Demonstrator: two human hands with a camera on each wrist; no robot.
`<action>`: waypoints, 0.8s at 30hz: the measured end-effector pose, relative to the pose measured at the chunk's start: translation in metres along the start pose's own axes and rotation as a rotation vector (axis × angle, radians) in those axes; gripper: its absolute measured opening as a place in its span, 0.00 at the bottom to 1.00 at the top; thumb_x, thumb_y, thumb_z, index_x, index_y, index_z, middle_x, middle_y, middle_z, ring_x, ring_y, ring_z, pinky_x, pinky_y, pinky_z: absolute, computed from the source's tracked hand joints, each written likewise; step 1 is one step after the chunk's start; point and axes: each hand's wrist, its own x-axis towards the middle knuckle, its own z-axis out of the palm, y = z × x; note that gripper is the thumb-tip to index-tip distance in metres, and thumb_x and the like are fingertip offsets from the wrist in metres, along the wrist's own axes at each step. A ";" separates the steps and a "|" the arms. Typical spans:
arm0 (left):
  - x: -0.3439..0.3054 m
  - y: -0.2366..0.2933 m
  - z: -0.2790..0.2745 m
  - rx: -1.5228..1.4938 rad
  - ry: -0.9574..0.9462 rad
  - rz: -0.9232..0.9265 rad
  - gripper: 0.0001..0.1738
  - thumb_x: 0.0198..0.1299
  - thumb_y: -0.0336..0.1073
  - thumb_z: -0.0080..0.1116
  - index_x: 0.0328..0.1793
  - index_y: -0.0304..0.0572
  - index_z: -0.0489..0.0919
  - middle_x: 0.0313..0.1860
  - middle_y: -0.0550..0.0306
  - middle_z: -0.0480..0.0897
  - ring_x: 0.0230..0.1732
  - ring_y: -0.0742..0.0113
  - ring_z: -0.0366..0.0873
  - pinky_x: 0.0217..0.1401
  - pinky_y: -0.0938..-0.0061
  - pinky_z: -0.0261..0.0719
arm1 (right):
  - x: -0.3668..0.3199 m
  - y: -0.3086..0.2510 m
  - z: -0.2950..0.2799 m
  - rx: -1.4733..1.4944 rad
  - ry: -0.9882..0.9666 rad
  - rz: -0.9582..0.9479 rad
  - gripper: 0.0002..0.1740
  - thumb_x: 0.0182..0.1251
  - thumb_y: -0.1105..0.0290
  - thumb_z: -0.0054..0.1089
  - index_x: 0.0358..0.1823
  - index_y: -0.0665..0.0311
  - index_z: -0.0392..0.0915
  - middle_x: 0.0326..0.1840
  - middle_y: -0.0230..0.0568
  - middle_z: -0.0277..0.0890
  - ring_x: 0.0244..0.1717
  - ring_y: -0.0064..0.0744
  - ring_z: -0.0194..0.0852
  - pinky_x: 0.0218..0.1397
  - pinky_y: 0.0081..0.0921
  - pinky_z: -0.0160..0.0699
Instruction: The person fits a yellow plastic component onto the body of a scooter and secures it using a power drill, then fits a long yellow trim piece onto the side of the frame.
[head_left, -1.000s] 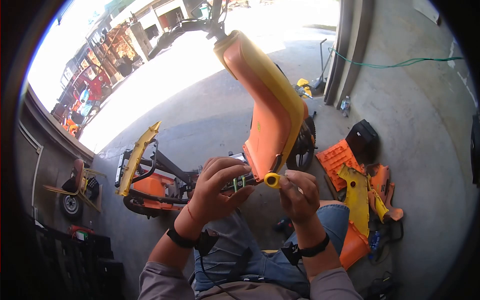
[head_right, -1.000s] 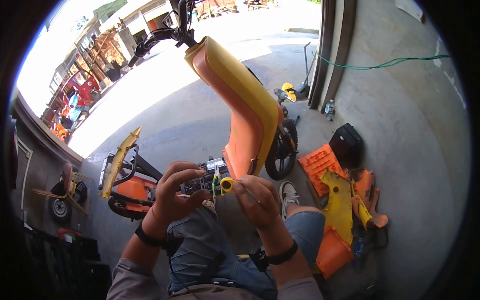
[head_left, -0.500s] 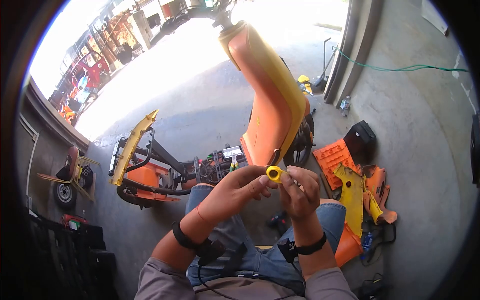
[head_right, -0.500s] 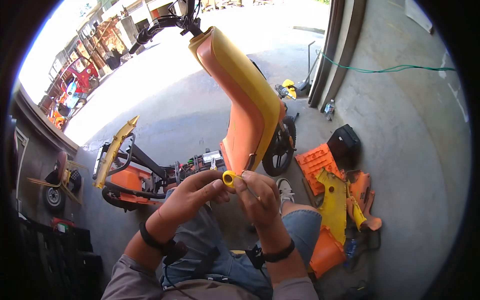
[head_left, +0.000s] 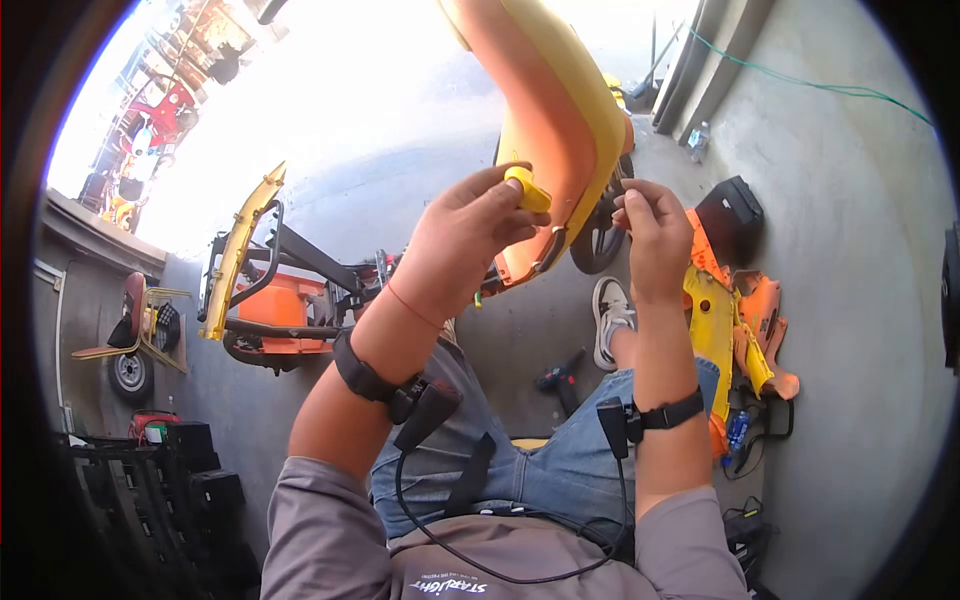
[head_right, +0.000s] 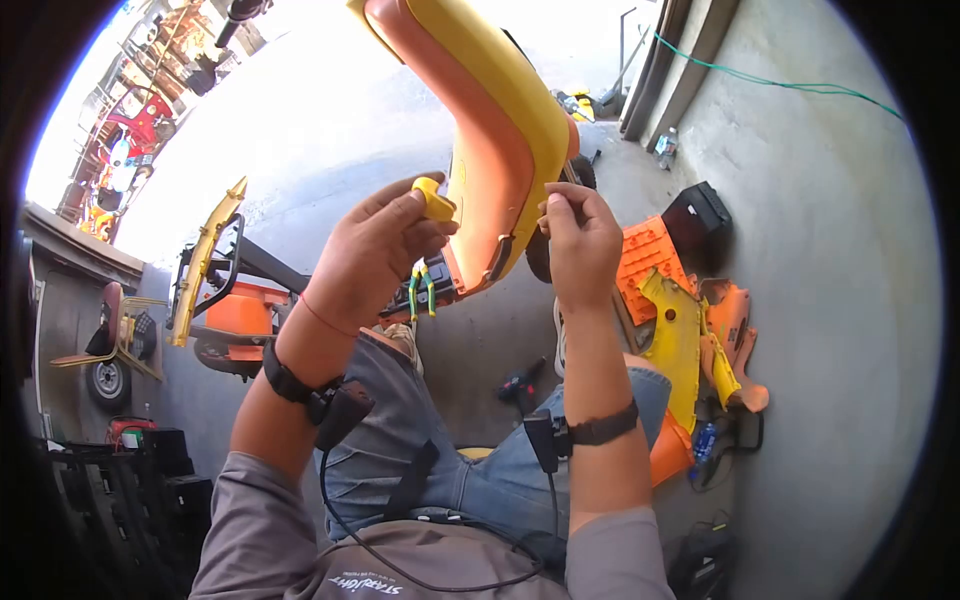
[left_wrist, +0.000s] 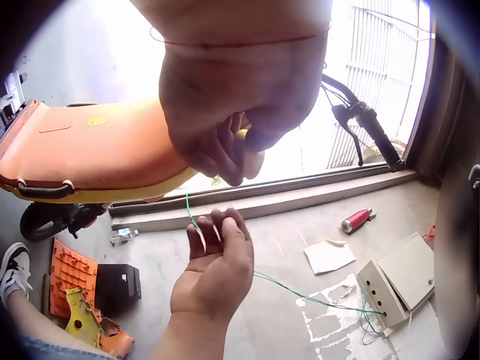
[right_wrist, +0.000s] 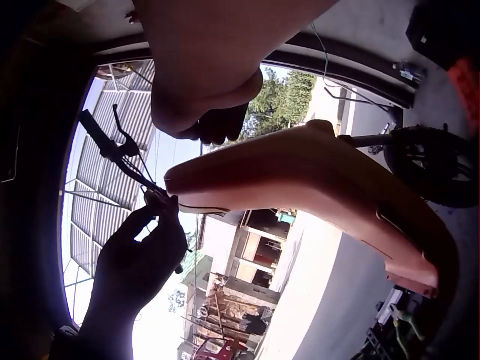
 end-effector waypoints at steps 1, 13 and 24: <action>0.001 -0.004 -0.002 -0.005 -0.003 -0.023 0.22 0.75 0.34 0.48 0.71 0.31 0.70 0.52 0.50 0.83 0.48 0.64 0.84 0.57 0.70 0.82 | 0.004 0.026 -0.001 0.146 0.150 0.229 0.05 0.69 0.76 0.55 0.42 0.67 0.80 0.29 0.34 0.76 0.29 0.25 0.76 0.35 0.27 0.78; 0.025 -0.094 -0.061 -0.266 0.176 -0.193 0.24 0.73 0.31 0.45 0.73 0.31 0.69 0.54 0.51 0.80 0.56 0.63 0.79 0.60 0.71 0.78 | -0.207 0.347 -0.045 -0.683 0.132 1.597 0.21 0.67 0.65 0.59 0.56 0.71 0.81 0.60 0.59 0.81 0.61 0.52 0.82 0.60 0.43 0.80; 0.041 -0.120 -0.079 -0.128 0.264 -0.277 0.21 0.69 0.35 0.51 0.66 0.36 0.69 0.42 0.54 0.75 0.42 0.65 0.75 0.51 0.71 0.76 | -0.353 0.428 -0.028 -1.477 -0.275 1.204 0.18 0.75 0.60 0.49 0.62 0.53 0.73 0.51 0.43 0.80 0.58 0.45 0.77 0.65 0.43 0.67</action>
